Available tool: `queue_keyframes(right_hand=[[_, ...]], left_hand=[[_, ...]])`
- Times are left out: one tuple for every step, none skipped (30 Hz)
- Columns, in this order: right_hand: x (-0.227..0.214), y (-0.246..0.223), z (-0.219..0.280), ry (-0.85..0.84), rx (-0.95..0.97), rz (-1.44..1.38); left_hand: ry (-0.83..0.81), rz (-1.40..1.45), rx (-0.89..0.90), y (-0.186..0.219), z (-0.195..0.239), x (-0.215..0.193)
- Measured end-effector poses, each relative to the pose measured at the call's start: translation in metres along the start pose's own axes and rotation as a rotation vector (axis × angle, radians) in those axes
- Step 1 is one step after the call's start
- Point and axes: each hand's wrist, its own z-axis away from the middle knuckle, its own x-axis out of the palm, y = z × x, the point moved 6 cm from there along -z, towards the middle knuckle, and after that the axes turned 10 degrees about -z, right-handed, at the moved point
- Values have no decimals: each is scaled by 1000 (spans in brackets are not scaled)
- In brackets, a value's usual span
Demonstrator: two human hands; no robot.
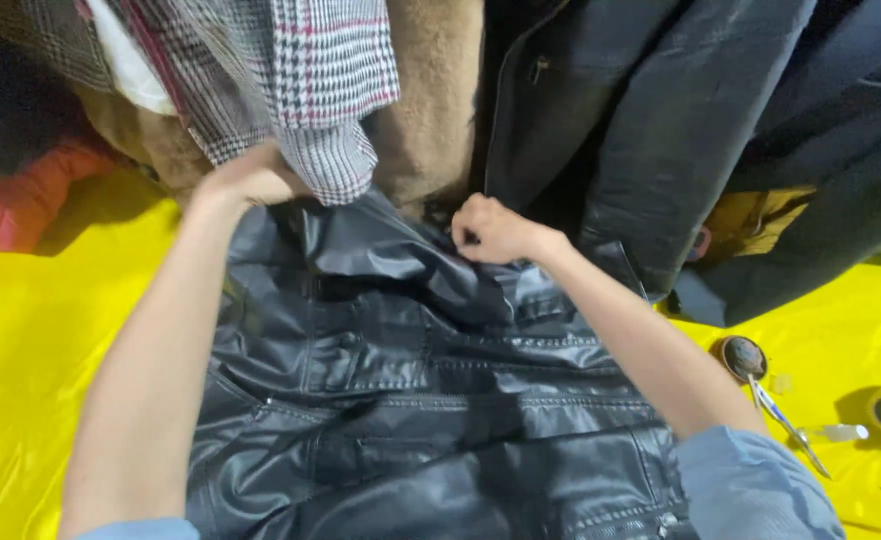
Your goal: The person folds a black leather jacket on a yellow surface. They smooth the jacket, fold the sleeves inward, and then fold the body of the jacket in half before rolling it into a compact bundle.
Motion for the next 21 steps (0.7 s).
queue_keyframes(right_hand=[[-18,-6,12,96,1,-3],[-38,-15,21,197,-4,-2],[-56,-26,36,196,-6,-4],[-85,-34,52,344,52,9],[-113,-41,71,492,110,21],[-133,-47,89,488,110,18],[-169,-64,120,824,-78,108],[-199,-81,159,1154,-278,210],[-207,-73,172,1153,-276,210],[-217,-71,196,1330,-406,237],[-223,-68,221,1500,-543,268],[-215,-37,221,1495,-530,263],[-211,6,214,1422,-317,130],[-211,49,206,1344,-115,15],[-208,47,207,1349,-112,21],[-207,44,201,1269,-71,93],[-206,42,196,1189,-31,164],[-215,49,194,1186,-29,164],[-223,49,194,1197,-166,147],[-230,51,196,1207,-300,129],[-230,36,210,1206,-294,128]], left_hand=[[85,79,65,-3,7,-7],[179,152,130,-7,15,-18],[179,151,127,-5,24,-19],[191,210,52,-7,33,-22],[201,268,-24,-8,41,-26],[199,269,-29,-5,53,-24],[206,360,-147,-9,66,-21],[213,452,-260,-11,78,-17],[210,453,-259,-9,88,-12],[76,217,-290,-9,98,-2],[-57,-19,-317,-10,108,8],[-70,-19,-320,-66,92,38],[25,-122,-222,-113,78,60],[131,-223,-109,-151,52,71],[131,-224,-101,-143,58,67],[191,-47,-233,-141,64,57],[246,133,-363,-140,71,49],[243,135,-364,-136,74,43],[262,109,-344,-131,76,36],[278,82,-322,-126,77,29],[273,81,-321,-128,80,33]])
